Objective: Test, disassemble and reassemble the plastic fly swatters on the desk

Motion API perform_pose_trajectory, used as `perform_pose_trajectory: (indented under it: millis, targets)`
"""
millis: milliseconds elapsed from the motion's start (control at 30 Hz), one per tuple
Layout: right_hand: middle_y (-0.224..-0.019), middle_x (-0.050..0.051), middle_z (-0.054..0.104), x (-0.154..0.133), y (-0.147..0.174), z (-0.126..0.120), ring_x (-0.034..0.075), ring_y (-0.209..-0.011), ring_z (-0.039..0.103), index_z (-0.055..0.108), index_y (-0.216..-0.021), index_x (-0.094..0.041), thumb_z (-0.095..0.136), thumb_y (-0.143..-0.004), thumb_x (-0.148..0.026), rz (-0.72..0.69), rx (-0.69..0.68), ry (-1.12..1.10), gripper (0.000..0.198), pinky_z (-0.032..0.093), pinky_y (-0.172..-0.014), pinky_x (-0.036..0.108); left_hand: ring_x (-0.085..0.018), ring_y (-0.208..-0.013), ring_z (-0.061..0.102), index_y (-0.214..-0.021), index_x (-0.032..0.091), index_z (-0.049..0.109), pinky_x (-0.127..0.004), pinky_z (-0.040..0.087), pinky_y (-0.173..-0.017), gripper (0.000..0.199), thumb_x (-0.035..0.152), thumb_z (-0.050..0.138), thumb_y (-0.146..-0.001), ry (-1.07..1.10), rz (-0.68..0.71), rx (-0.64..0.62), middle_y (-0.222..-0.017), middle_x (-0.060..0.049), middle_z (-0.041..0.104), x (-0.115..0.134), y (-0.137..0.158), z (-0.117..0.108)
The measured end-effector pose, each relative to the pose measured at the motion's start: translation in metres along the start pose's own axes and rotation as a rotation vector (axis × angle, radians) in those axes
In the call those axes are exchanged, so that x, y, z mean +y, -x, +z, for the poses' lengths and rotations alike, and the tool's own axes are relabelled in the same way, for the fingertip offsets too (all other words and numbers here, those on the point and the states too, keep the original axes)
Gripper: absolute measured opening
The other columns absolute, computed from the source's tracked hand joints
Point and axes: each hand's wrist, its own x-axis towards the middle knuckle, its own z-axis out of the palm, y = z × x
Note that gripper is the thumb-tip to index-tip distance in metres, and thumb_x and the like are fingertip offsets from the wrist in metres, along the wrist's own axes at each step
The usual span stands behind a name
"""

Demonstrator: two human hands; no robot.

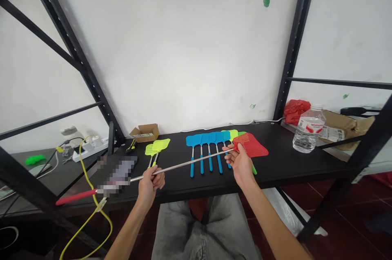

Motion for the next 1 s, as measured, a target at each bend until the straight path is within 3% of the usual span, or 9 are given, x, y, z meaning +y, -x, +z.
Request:
perform_pose_trajectory:
  millis: [267, 1000]
  targets:
    - [-0.079, 0.008, 0.074, 0.018, 0.005, 0.010, 0.014, -0.054, 0.059, 0.066, -0.079, -0.019, 0.066, -0.077, -0.052, -0.013, -0.062, 0.032, 0.034, 0.043, -0.047, 0.023, -0.008, -0.036, 0.021, -0.041, 0.021, 0.033, -0.024, 0.025, -0.038, 0.049, 0.034, 0.049, -0.086, 0.075, 0.020, -0.007, -0.040, 0.007, 0.021, 0.005, -0.002, 0.005]
    - [-0.077, 0.006, 0.071, 0.023, 0.018, 0.021, 0.014, -0.051, 0.058, 0.063, -0.079, -0.020, 0.061, -0.078, -0.060, -0.008, -0.084, -0.003, 0.040, 0.039, -0.046, 0.025, -0.009, -0.036, 0.020, -0.040, 0.022, 0.033, -0.026, 0.024, -0.039, 0.051, 0.035, 0.045, -0.087, 0.036, -0.029, -0.025, -0.040, 0.006, 0.019, 0.007, 0.003, 0.007]
